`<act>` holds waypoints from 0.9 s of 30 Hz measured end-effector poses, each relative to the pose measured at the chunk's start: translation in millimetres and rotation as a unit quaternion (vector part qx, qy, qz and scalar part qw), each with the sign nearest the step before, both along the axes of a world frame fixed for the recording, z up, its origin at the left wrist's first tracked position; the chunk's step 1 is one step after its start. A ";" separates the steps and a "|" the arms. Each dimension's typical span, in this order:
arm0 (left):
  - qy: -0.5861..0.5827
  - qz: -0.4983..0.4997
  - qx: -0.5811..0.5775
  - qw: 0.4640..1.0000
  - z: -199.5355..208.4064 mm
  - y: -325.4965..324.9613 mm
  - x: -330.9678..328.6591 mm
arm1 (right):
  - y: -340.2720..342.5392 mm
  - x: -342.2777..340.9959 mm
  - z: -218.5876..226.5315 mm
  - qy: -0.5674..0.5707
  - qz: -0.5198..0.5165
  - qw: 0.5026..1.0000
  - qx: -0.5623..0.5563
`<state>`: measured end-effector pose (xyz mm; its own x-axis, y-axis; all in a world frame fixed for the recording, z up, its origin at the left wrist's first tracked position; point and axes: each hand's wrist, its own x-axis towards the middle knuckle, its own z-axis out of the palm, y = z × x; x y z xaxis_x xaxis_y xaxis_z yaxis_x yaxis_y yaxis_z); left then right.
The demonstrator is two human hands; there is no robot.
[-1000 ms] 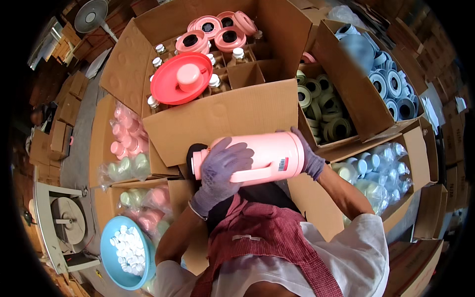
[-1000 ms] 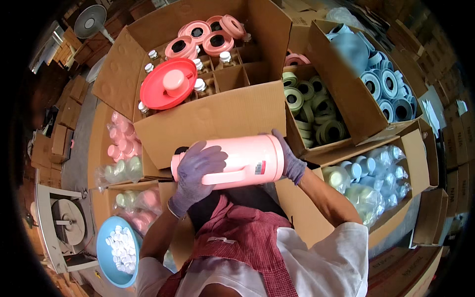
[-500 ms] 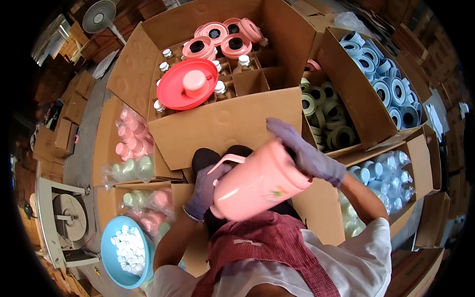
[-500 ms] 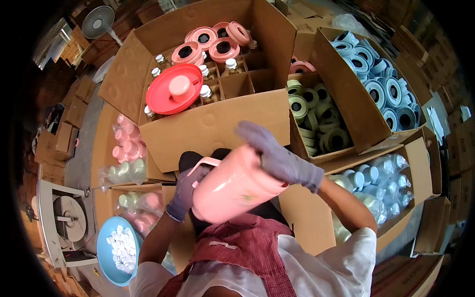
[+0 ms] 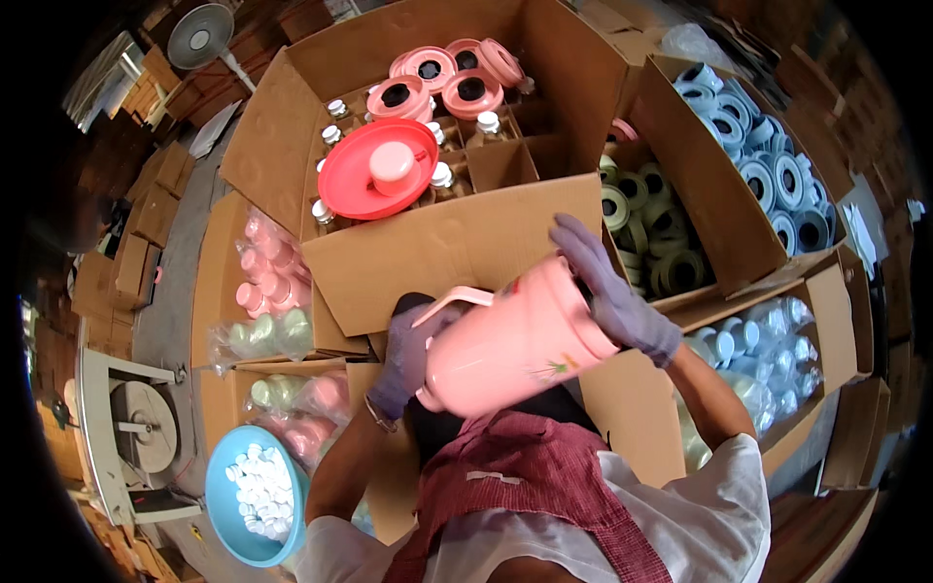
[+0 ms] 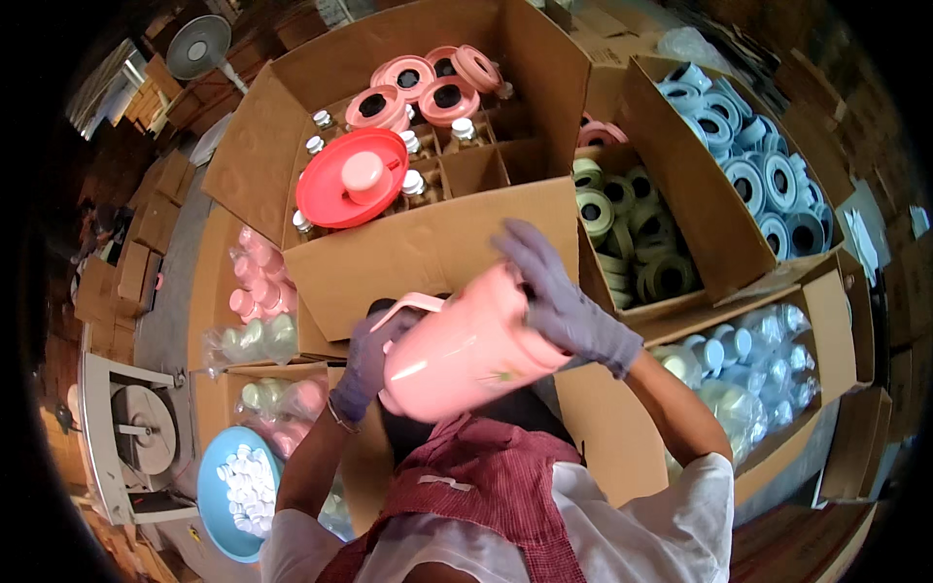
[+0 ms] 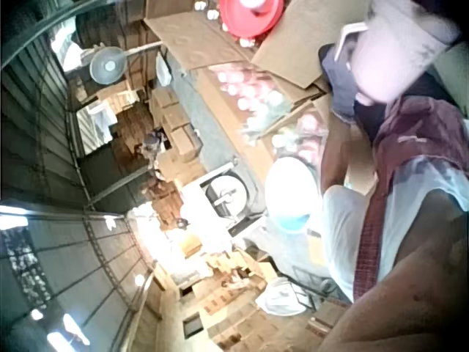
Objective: The person assembles thermos bottles by inserting inner liners, placing lids, and wrapping them in plastic bags. They handle pink, green, and blue thermos bodies, lids, and liners, placing the finished units into a cardboard box.
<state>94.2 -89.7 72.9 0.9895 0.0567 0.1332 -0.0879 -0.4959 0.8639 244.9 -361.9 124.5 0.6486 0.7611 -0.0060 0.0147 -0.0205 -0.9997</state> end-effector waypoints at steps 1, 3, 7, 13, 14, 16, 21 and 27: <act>-0.012 -0.070 0.052 0.996 3.4 0.2 2.0 | -0.3 2.7 28.5 -0.120 0.054 0.991 0.011; 0.028 -0.033 -0.029 0.999 8.1 -10.1 1.5 | 2.2 2.8 66.9 -0.344 0.160 0.924 0.035; -0.017 0.124 -0.049 0.991 0.9 -13.3 8.6 | 6.3 -0.1 -21.4 -0.031 -0.030 0.990 0.135; -0.250 0.022 0.176 0.952 40.7 -19.5 27.5 | 19.5 -13.2 -116.9 0.446 -0.168 0.844 0.246; -0.230 0.040 0.109 0.966 23.8 -10.8 22.6 | 19.8 -4.4 -115.2 0.310 -0.134 0.925 0.174; -0.071 0.101 -0.050 0.991 17.3 0.8 5.5 | 23.1 6.8 -89.0 0.032 -0.113 0.992 0.035; -0.089 0.104 0.042 0.990 11.6 17.5 -11.1 | 43.2 5.3 8.8 -0.238 0.108 0.965 0.037; -0.103 0.348 -0.116 0.925 13.0 46.3 -54.5 | 130.0 13.8 13.6 -0.241 0.164 0.952 0.093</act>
<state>39.7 -43.4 85.9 0.6580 0.7205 0.2188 0.0093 -0.2983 0.9544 258.7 -231.8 138.0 0.2697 0.8817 0.3872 0.4484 0.2408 -0.8608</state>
